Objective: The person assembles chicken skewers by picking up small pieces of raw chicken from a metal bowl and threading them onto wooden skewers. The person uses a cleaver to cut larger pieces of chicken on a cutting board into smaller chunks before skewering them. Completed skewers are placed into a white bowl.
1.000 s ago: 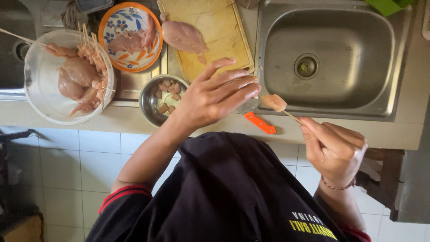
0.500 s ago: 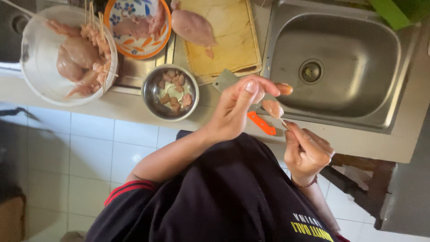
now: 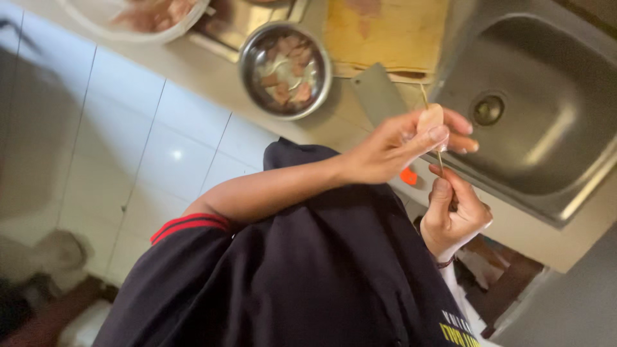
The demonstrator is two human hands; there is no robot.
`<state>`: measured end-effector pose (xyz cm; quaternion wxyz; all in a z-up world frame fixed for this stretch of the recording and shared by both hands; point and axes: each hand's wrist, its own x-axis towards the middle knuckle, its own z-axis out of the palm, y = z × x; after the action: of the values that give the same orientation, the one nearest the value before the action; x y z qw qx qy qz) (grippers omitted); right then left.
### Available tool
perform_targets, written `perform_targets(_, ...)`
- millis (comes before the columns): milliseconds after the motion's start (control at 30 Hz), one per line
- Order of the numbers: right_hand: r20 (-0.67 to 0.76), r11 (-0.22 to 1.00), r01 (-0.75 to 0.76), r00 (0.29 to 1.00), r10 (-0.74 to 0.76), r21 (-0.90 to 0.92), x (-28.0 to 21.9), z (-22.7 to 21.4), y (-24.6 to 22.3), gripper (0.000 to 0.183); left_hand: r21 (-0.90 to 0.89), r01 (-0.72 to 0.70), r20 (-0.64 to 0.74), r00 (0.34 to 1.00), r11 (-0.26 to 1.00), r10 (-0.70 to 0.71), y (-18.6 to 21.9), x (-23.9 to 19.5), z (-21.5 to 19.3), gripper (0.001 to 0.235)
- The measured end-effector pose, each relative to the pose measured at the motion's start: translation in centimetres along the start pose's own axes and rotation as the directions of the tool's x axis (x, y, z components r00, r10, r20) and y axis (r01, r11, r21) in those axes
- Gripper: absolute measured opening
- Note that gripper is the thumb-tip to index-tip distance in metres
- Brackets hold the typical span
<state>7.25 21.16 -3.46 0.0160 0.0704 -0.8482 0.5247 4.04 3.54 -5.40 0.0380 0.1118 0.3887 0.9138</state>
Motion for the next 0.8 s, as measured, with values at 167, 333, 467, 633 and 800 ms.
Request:
perform_targets(167,0.186,0.99,-0.126,0.976,0.113,0.059,-1.0,2.0,0.5,0.029,-0.037,-0.03,-0.164,0.986,0.999,0.024,-2.8,-1.5,-1.1,0.042)
perform_targets(333,0.276,0.963,-0.208,0.948,0.155,0.171,-0.8,2.8,0.8,0.035,0.468,0.073,-0.058,0.997,0.88,-0.052,-0.6,-3.5,-7.6,0.045)
perform_targets(467,0.205,0.954,-0.222,0.962,0.181,0.203,0.0,3.1,1.0,0.031,0.862,0.456,-0.478,0.876,-0.221,-0.058,4.0,-5.7,-18.7,0.029)
perform_targets(633,0.191,0.972,-0.173,0.972,0.141,0.162,-0.4,4.4,0.0,0.029,0.783,0.481,-0.514,0.857,-0.396,0.024,1.9,-6.8,-25.8,0.02)
perform_targets(800,0.133,0.973,-0.172,0.979,0.152,0.155,-0.4,7.1,-2.4,0.028,0.822,0.383,-0.407,0.913,-0.421,0.036,-0.2,-5.7,-27.6,0.016)
